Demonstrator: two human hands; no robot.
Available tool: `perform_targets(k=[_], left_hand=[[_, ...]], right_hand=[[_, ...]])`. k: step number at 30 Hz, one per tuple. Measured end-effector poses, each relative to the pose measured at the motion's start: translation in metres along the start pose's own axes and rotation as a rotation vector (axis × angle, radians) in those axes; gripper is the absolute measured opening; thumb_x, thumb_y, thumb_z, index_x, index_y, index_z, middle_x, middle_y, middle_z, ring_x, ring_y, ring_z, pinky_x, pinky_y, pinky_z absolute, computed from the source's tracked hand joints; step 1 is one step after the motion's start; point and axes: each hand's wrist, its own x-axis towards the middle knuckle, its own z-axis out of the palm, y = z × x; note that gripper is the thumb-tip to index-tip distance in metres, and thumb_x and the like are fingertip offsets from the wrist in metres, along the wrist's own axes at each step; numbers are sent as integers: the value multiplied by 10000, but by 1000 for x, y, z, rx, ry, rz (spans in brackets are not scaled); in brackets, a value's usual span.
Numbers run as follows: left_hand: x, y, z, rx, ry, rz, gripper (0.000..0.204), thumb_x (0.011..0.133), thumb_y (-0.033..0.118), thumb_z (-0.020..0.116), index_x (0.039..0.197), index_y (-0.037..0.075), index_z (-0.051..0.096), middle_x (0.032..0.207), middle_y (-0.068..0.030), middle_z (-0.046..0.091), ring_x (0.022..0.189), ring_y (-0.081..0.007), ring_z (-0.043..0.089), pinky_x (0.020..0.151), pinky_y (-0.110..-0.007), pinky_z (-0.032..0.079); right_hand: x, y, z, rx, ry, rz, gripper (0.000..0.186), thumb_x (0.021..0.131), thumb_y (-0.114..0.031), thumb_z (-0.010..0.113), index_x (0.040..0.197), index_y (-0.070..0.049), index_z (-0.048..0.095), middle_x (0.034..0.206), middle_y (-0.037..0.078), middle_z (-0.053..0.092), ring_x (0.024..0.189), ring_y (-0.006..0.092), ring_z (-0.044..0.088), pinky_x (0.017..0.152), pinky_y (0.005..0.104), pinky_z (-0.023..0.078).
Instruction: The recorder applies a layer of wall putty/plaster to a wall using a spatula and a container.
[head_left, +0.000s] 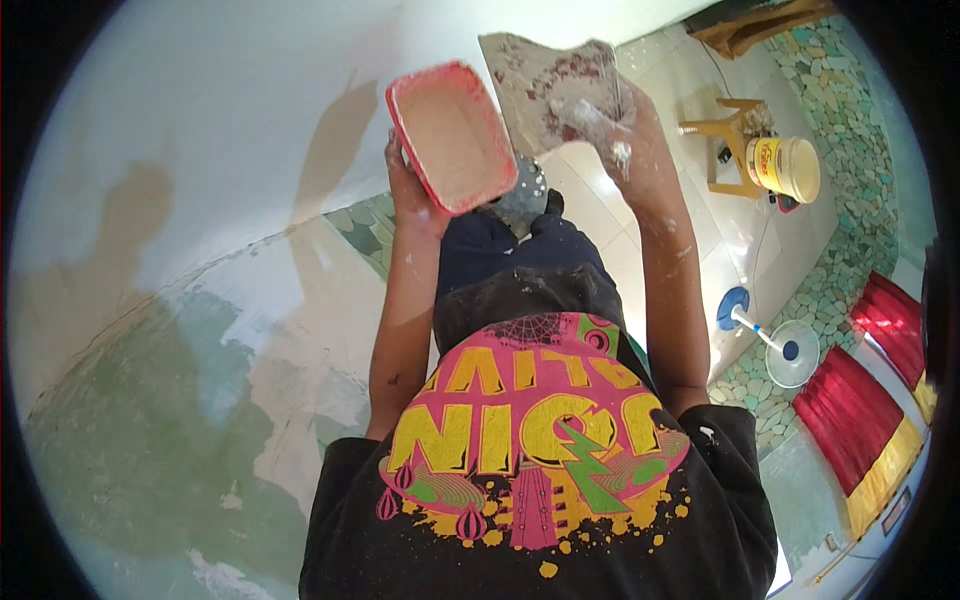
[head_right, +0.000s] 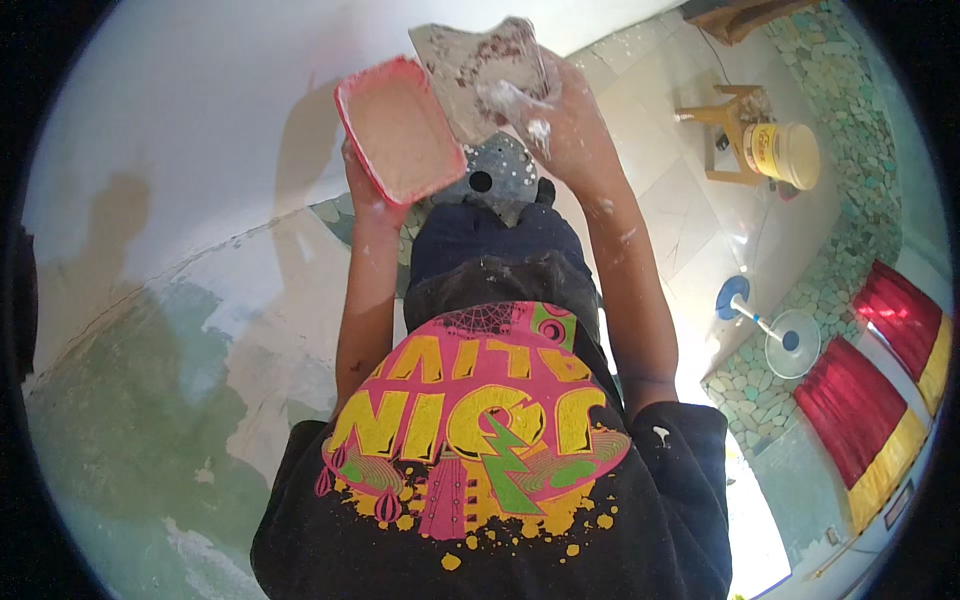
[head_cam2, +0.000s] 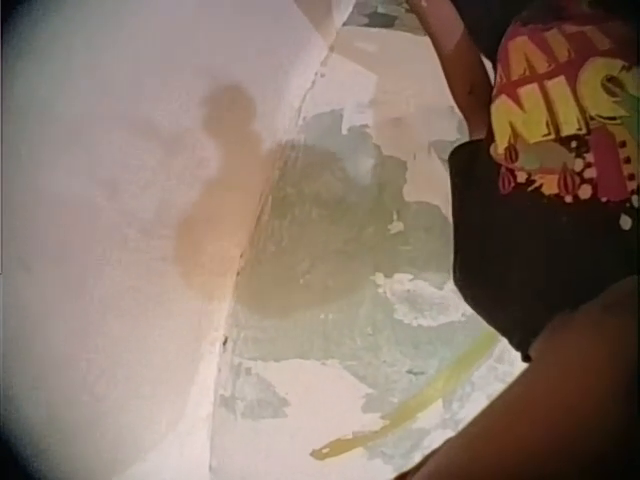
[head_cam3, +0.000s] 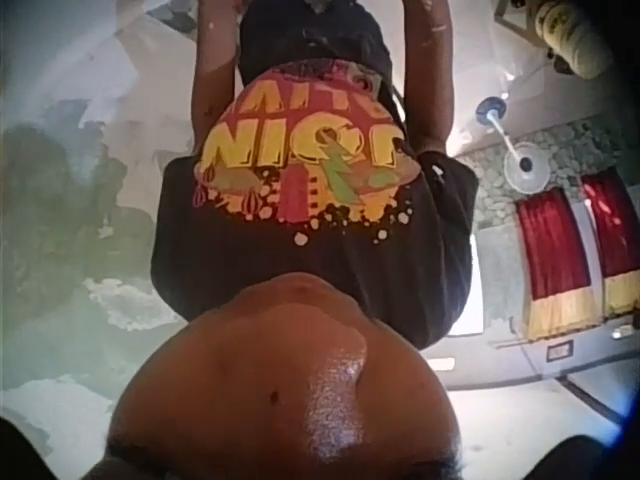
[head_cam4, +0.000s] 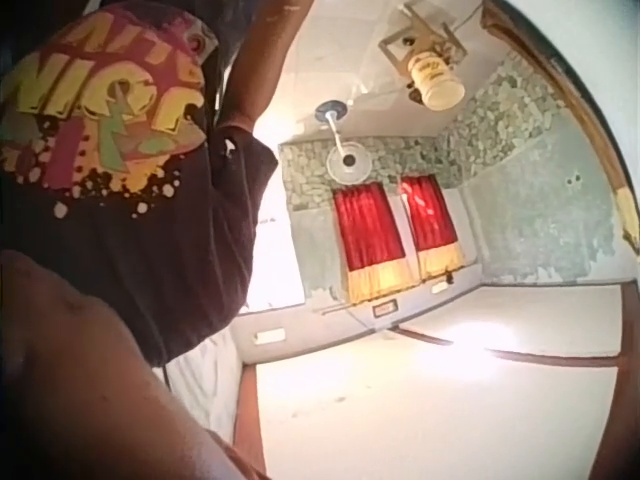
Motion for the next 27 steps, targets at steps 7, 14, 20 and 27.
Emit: perform_targets(k=[7,14,20,27], left_hand=[[65,-63,13,129,-145,127,630,976,555,450,1427,115,449,1427,-94,517,1291,-276,525,1076,-469,439],[152,-212,-58,-32,-327,20,606,1004,513,394,1459,112,413,1410,-103,525,1278,-300,524,1073,-484,438],[146,-317,-85,-71,-367,-34,671,985,533,429,1520,141,330,1525,-112,406,1381,-326,423,1129,-557,359],[127,-383,11,84,-419,-264,571,1007,490,424,1451,131,430,1394,-80,545,1257,-263,558,1069,-462,463]], right_hand=[[14,52,-4,88,122,-122,342,818,-129,720,1159,-161,712,1168,165,668,993,316,641,890,390,518],[14,225,-7,78,163,-150,395,880,-117,722,1240,15,628,1088,98,697,972,133,637,897,302,516],[-51,300,-52,135,406,-129,312,856,-112,674,1149,-3,671,879,76,707,746,117,632,670,285,515],[-132,310,-126,303,621,93,325,860,-43,672,1184,-20,668,950,75,700,797,118,652,711,272,531]])
